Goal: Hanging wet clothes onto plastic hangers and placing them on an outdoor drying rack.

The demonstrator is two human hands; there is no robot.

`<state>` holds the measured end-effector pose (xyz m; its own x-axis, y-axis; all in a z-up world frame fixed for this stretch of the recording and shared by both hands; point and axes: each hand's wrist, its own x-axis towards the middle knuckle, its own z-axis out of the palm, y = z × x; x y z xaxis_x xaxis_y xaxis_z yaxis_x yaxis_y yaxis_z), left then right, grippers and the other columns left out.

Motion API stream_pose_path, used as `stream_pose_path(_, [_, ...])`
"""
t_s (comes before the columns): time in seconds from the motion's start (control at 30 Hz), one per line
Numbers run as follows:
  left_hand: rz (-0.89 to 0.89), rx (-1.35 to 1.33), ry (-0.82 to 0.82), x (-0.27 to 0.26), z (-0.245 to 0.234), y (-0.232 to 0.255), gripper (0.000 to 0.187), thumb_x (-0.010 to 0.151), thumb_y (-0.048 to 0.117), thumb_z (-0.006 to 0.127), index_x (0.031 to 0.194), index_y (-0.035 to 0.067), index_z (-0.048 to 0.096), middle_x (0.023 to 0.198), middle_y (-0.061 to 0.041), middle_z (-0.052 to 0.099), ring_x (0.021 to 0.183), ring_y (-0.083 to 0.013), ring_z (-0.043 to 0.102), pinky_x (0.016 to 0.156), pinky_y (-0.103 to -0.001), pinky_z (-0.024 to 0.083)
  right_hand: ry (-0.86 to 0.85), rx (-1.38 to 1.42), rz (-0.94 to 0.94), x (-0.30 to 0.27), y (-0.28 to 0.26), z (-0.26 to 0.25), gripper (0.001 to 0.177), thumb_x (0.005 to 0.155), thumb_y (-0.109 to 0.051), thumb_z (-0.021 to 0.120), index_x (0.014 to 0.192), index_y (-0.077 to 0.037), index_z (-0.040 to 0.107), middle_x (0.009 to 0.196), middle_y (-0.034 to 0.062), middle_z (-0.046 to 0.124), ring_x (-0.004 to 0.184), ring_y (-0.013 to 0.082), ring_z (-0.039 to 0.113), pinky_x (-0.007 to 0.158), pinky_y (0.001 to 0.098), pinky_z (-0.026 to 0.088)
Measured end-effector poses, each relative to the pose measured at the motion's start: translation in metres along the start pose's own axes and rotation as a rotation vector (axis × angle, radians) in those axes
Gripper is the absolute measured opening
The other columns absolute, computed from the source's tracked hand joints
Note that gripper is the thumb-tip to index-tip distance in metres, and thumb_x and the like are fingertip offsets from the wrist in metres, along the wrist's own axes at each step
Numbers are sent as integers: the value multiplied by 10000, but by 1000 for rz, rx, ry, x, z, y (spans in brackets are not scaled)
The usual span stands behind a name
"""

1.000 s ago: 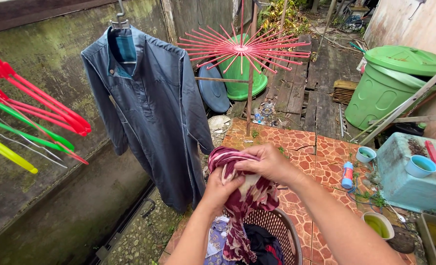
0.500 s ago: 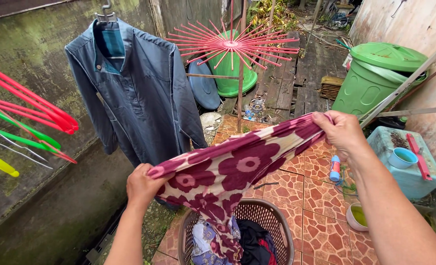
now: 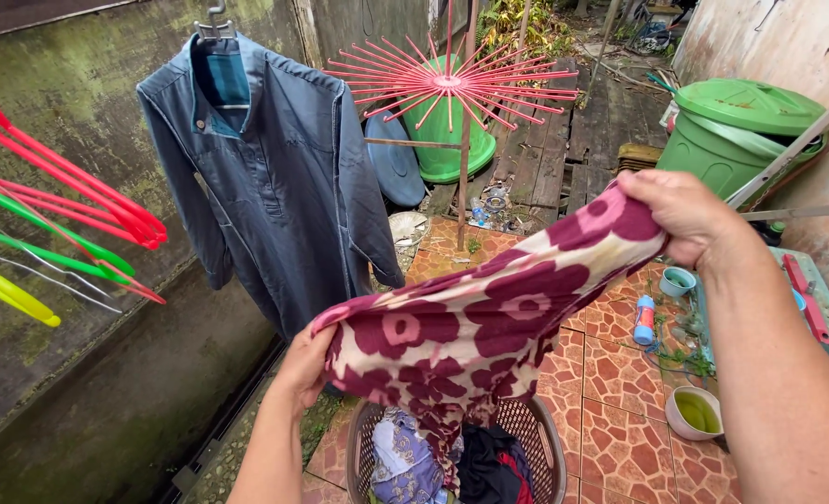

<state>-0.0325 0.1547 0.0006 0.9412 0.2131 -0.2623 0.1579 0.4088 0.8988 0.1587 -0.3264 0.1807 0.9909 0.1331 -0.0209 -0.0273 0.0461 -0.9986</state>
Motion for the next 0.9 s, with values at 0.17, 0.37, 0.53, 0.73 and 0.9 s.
stream_pose_path(0.17, [27, -433, -338, 0, 55, 24, 325, 976, 205, 605, 1267, 76, 668, 1185, -133, 735, 1062, -249, 705, 931, -411, 574, 11, 167, -269, -21, 42, 21, 633, 1059, -509, 458, 1512, -88, 322, 1459, 153, 494, 1340, 273, 477, 1130, 521, 409])
stream_pose_path(0.37, [130, -904, -599, 24, 115, 26, 400, 904, 187, 696, 1271, 31, 669, 1258, -153, 710, 1182, -325, 673, 1092, -491, 499, -334, 116, 515, -114, 300, 153, 1132, 750, -918, 395, 1547, -117, 450, 1517, 203, 514, 1357, 380, 489, 1009, 622, 446])
stream_pose_path(0.53, [200, -988, -513, 56, 103, -4, 370, 904, 102, 672, 1271, 59, 655, 1300, -125, 687, 1245, -306, 644, 1148, -476, 483, -679, 576, 507, -132, 253, 203, 809, 901, -509, 726, 1506, -46, 451, 1465, 129, 563, 1341, 278, 584, 1173, 559, 453])
stream_pose_path(0.73, [-193, -92, -35, 26, 62, -64, 748, 941, 593, 478, 1549, 162, 416, 1591, -113, 450, 1431, -308, 457, 1110, -499, 359, -675, 799, 336, -111, 143, 212, 464, 895, -312, 677, 1335, -203, 575, 1240, 82, 711, 1123, 260, 684, 969, 556, 536])
stream_pose_path(0.9, [-589, -287, 11, -29, 84, -114, 937, 933, 759, 402, 1558, 61, 399, 1595, -192, 393, 1450, -318, 390, 1144, -522, 409, -761, 959, 410, -91, 166, 229, 471, 985, -360, 669, 1318, -38, 584, 1232, 173, 704, 1114, 297, 697, 999, 510, 539])
